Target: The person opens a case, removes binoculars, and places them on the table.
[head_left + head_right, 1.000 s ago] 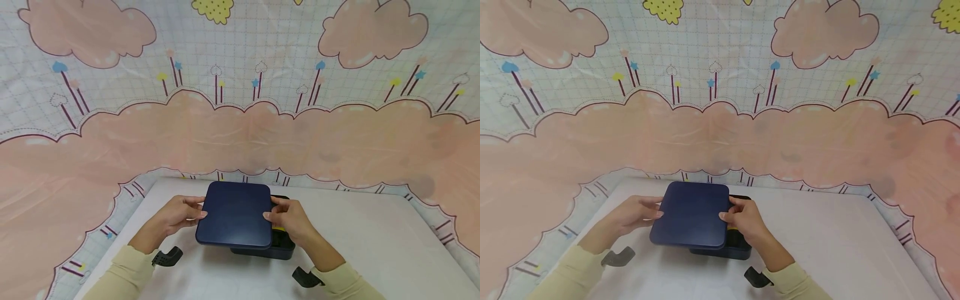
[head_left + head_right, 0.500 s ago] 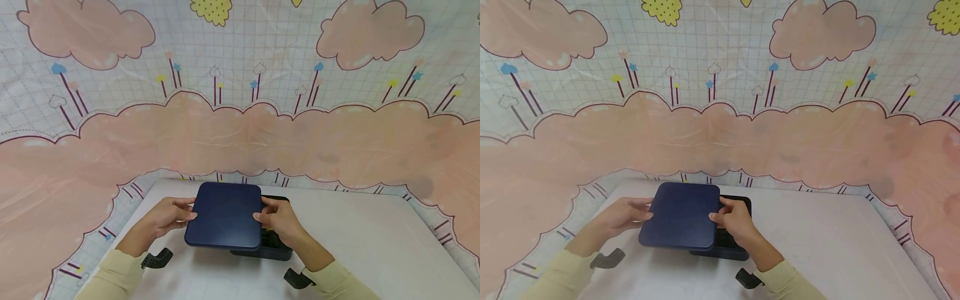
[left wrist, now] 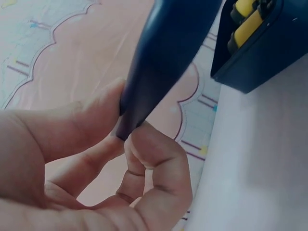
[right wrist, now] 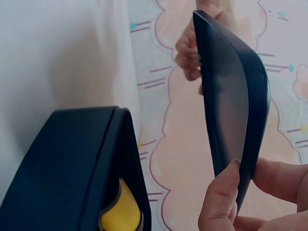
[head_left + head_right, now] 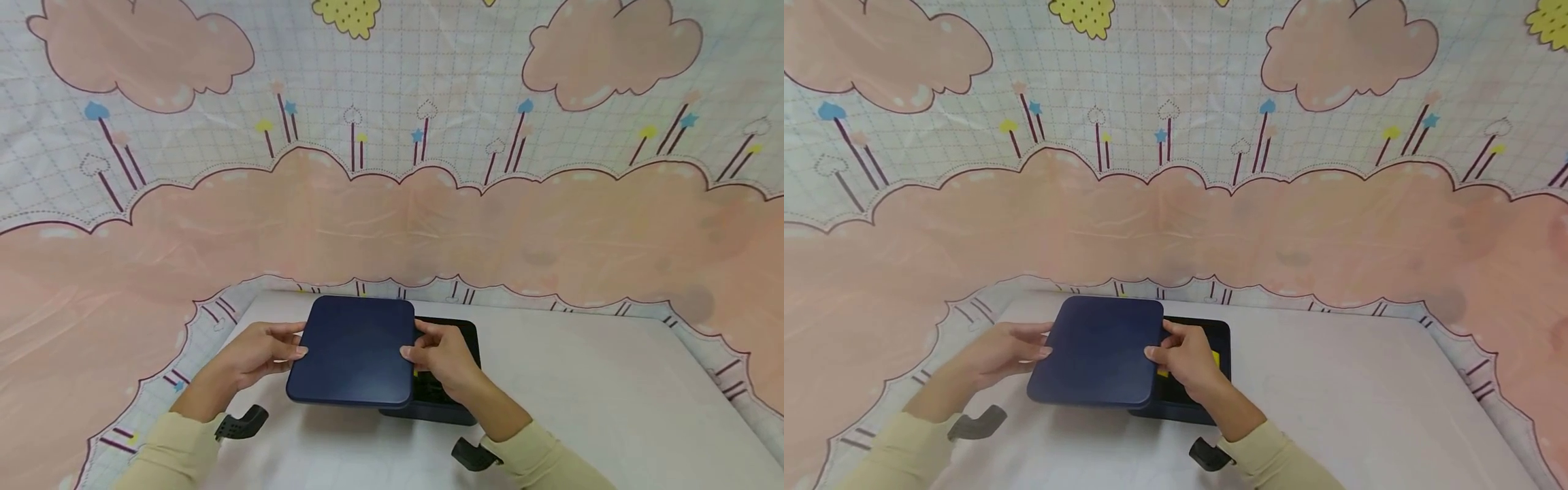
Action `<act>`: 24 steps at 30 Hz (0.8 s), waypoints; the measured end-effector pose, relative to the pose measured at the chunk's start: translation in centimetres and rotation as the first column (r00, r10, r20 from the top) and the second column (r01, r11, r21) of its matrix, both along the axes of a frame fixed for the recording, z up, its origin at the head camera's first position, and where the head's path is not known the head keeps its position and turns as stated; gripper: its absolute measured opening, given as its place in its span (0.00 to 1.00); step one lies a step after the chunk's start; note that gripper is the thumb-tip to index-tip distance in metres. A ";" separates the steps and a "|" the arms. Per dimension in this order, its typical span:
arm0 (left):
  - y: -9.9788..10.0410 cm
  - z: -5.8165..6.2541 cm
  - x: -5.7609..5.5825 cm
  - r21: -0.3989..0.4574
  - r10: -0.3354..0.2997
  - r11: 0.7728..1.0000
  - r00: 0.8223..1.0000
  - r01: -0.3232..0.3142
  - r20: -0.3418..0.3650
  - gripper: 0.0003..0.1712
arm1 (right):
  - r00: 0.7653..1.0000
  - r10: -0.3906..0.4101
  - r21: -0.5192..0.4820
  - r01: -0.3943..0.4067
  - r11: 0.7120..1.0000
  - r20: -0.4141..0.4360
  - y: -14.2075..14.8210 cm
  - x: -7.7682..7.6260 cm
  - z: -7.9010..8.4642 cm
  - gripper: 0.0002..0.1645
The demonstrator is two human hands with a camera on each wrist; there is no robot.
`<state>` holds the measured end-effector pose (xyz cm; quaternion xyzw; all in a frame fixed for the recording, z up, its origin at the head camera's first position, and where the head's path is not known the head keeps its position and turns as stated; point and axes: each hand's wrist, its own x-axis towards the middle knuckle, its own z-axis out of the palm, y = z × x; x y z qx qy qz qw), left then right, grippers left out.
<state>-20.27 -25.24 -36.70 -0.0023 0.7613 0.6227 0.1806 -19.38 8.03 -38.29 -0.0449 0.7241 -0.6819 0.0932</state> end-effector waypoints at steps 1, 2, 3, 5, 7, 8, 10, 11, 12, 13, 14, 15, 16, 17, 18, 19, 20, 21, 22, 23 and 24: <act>-0.2 0.0 0.0 0.004 0.001 1.000 1.000 -0.001 0.000 0.44 | 1.000 -0.003 0.002 0.003 1.000 -0.001 -0.2 0.0 0.0 0.41; -0.4 0.1 -0.1 0.004 -0.003 1.000 1.000 0.003 -0.003 0.44 | 1.000 -0.007 0.004 0.007 1.000 -0.002 -0.4 0.0 0.1 0.41; -0.6 0.1 -0.1 0.002 -0.008 1.000 1.000 0.008 -0.006 0.44 | 1.000 -0.009 0.001 0.009 1.000 -0.002 -0.5 0.0 0.1 0.41; -1.0 0.2 -0.1 -0.001 -0.004 1.000 1.000 0.004 -0.002 0.44 | 1.000 -0.009 -0.004 0.009 1.000 -0.003 -0.9 0.0 0.1 0.41; -1.3 0.2 0.0 -0.009 0.000 1.000 1.000 0.000 0.003 0.44 | 1.000 -0.008 -0.005 0.008 1.000 -0.001 -1.3 -0.1 0.0 0.41; -1.5 0.2 0.0 -0.015 0.002 1.000 1.000 -0.001 0.004 0.44 | 1.000 -0.004 -0.009 0.004 1.000 0.000 -1.4 -0.1 0.0 0.41; -1.8 0.2 0.2 -0.022 0.002 1.000 1.000 -0.002 0.005 0.44 | 1.000 0.002 -0.015 -0.002 1.000 0.008 -1.8 -0.1 0.0 0.41; -2.0 0.2 0.3 -0.027 -0.003 1.000 1.000 0.003 0.002 0.44 | 1.000 0.003 -0.015 -0.003 1.000 0.014 -1.9 -0.1 -0.1 0.41; -2.1 0.2 0.4 -0.030 -0.003 1.000 1.000 0.003 0.003 0.44 | 1.000 0.004 -0.014 -0.004 1.000 0.019 -2.1 -0.1 -0.1 0.41; -2.2 0.2 0.4 -0.034 -0.001 0.999 1.000 0.001 0.004 0.44 | 1.000 0.006 -0.016 -0.006 1.000 0.025 -2.2 0.0 -0.2 0.42; -2.4 0.2 0.5 -0.037 -0.002 0.999 1.000 0.002 0.005 0.45 | 1.000 0.008 -0.013 -0.007 1.000 0.025 -2.4 0.0 -0.2 0.42; -2.6 0.1 0.5 -0.040 -0.002 0.999 1.000 0.003 0.005 0.45 | 1.000 0.007 -0.009 -0.007 1.000 0.028 -2.5 0.0 -0.2 0.42; -2.7 0.1 0.5 -0.045 -0.003 0.999 1.000 0.003 0.005 0.45 | 1.000 0.007 -0.005 -0.007 1.000 0.028 -2.7 0.0 -0.3 0.42; -2.9 0.0 0.5 -0.050 -0.002 0.999 1.000 0.002 0.004 0.45 | 1.000 0.008 -0.004 -0.007 1.000 0.030 -2.9 0.0 -0.3 0.42; -3.1 0.0 0.4 -0.054 0.001 0.999 1.000 -0.001 0.003 0.45 | 1.000 0.007 0.002 -0.007 1.000 0.029 -3.0 0.0 -0.3 0.42; -3.3 -0.1 0.4 -0.059 -0.001 0.998 1.000 0.001 0.000 0.45 | 1.000 0.007 0.005 -0.007 1.000 0.027 -3.2 -0.1 -0.4 0.42; -3.5 -0.1 0.4 -0.063 -0.002 0.998 1.000 0.002 -0.002 0.45 | 1.000 0.006 0.013 -0.007 1.000 0.024 -3.4 -0.1 -0.4 0.42; -3.7 -0.2 0.4 -0.066 -0.002 0.998 1.000 0.001 -0.003 0.45 | 1.000 0.005 0.015 -0.005 1.000 0.025 -3.5 -0.2 -0.4 0.42; -3.9 -0.2 0.4 -0.068 -0.002 0.998 1.000 0.001 -0.004 0.45 | 1.000 0.005 0.017 -0.005 1.000 0.024 -3.7 -0.2 -0.4 0.42; -4.1 -0.2 0.4 -0.072 -0.003 0.997 1.000 0.002 -0.004 0.45 | 1.000 0.005 0.018 -0.006 1.000 0.022 -3.9 -0.2 -0.4 0.42; -4.3 -0.2 0.4 -0.073 -0.001 0.997 1.000 0.001 -0.004 0.45 | 1.000 0.006 0.022 -0.006 1.000 0.018 -4.0 -0.3 -0.5 0.42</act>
